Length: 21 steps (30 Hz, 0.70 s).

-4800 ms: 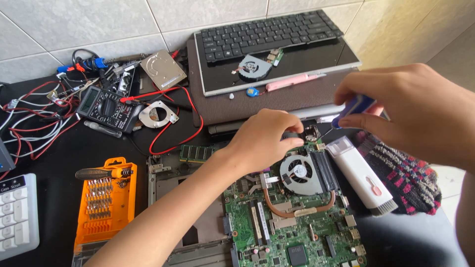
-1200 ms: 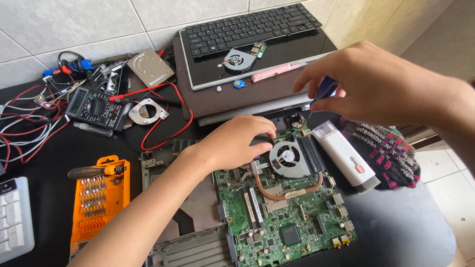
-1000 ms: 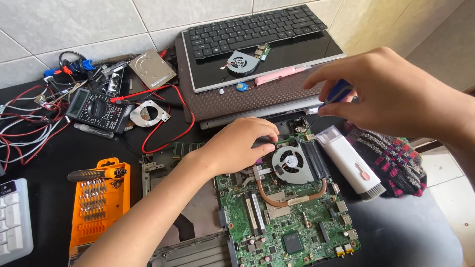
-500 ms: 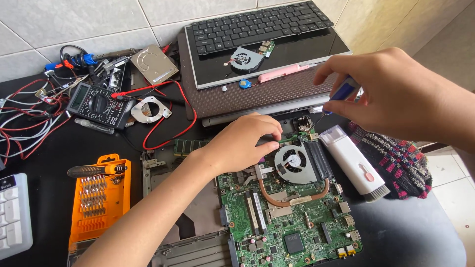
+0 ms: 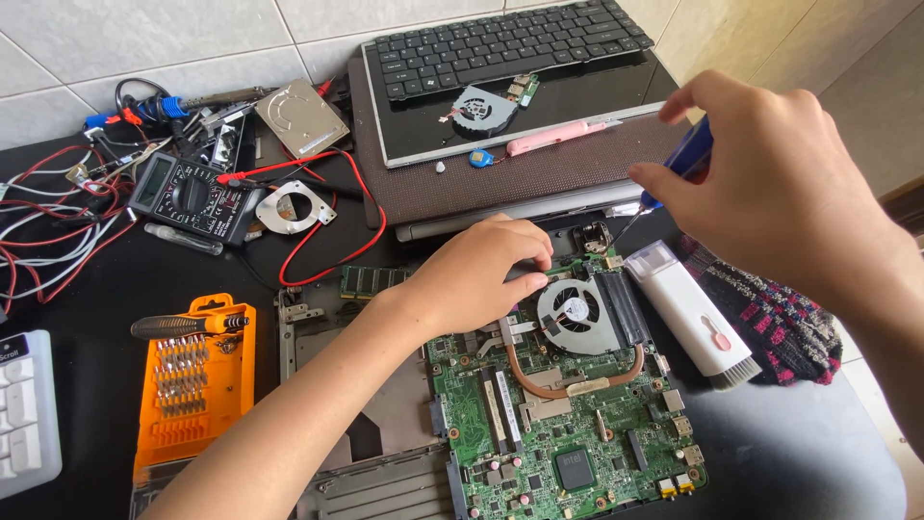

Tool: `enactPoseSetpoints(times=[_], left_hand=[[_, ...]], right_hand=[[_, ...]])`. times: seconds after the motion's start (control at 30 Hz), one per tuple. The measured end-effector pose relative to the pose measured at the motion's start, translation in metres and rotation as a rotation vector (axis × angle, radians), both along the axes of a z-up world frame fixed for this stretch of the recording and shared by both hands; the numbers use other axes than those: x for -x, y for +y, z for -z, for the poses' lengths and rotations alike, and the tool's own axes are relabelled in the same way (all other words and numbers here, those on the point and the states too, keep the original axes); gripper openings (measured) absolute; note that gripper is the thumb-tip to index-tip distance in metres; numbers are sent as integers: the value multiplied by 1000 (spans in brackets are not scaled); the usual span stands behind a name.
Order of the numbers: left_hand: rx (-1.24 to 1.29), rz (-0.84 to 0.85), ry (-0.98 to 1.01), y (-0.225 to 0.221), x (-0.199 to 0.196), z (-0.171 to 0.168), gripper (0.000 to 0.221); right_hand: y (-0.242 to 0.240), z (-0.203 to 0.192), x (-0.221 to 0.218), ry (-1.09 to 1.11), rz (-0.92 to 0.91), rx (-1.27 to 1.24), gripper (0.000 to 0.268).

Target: Disassembling a laptop by removing the cooling fan, RAM modules, and internal circuit boards using a screwdriver.

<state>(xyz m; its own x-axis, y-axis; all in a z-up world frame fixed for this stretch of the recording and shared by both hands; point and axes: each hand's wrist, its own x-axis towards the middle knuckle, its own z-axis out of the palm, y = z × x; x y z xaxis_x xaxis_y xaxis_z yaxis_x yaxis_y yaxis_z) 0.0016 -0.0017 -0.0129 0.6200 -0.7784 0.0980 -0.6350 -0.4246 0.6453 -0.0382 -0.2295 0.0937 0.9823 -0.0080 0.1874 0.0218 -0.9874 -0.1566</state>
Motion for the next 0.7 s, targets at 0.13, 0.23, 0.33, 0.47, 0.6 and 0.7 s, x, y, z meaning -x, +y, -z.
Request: enactPoseSetpoints(times=[0.13,0.23,0.33,0.47,0.6,0.7], left_hand=[[-39,7,14,0,1,-3,9],[-76,7,13,1,-1,-3,11],[-40,19,-14,0,1,-3,10],[-68,11,5,-1,2,-8,17],[-200,-36,56,0,10,-24,26],[-244,-87,14,8,22,-39,25]], right_hand=[[-8,-8,-3,25,-73,74,37],[2,-28,-6,259,-23,99,39],[0,-27,-6,368,15,222,21],[-4,-18,-9,257,31,247,34],[1,-13,-11,163,130,158,51],[-5,-4,-13,114,73,191,59]])
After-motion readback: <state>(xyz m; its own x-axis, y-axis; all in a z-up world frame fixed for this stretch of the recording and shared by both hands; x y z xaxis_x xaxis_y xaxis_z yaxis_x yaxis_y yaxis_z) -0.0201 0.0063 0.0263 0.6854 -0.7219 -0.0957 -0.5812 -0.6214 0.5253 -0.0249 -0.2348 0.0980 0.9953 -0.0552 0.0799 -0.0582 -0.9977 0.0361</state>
